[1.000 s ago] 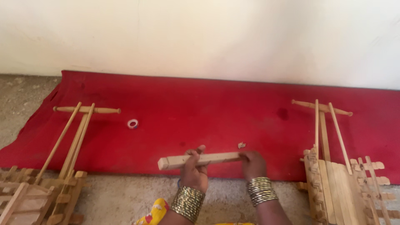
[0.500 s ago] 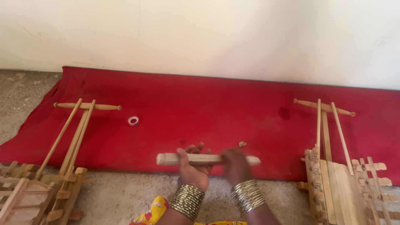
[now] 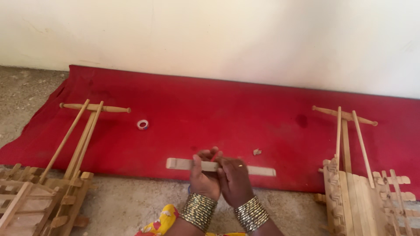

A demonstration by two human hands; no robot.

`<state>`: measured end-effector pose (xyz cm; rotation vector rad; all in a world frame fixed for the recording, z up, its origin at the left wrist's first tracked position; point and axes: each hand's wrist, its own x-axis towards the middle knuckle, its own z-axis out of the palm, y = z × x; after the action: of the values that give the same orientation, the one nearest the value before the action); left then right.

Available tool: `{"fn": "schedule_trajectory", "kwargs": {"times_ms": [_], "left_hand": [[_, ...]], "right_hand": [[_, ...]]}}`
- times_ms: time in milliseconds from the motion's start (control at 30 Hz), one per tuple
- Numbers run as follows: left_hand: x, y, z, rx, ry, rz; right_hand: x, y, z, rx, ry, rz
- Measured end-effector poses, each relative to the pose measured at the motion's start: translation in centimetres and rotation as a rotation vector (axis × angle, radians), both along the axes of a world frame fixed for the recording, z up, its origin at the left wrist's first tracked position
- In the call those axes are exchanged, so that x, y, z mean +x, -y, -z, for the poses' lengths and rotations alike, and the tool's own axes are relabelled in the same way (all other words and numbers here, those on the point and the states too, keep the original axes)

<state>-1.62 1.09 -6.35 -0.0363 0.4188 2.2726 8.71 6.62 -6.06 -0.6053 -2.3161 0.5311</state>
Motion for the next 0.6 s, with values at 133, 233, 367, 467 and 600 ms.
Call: {"fn": "schedule_trajectory", "kwargs": {"times_ms": [133,233,367,467,600], "left_hand": [[-2.3,0.5,-1.2,0.009,0.083,-0.085],[-3.6,0.9,-1.4,0.055,0.070,-0.120],[-2.4,-0.3,-1.5,-0.105,-0.040,-0.167],[0.3,-0.5,-1.5,-0.343,0.099,0.319],[-0.8,-0.4,-1.8,-0.300,-0.014,0.210]], "right_hand": [[2.9,-4.5,0.0,0.115,0.139,0.087],[4.2,-6.7,0.6,0.149,0.188,0.179],[2.3,-4.9,1.1,-0.006,0.286,0.187],[0.1,-2.2,0.6,0.111,0.255,0.124],[-0.7,-0.2,-1.0,0.026,0.281,0.037]]}}
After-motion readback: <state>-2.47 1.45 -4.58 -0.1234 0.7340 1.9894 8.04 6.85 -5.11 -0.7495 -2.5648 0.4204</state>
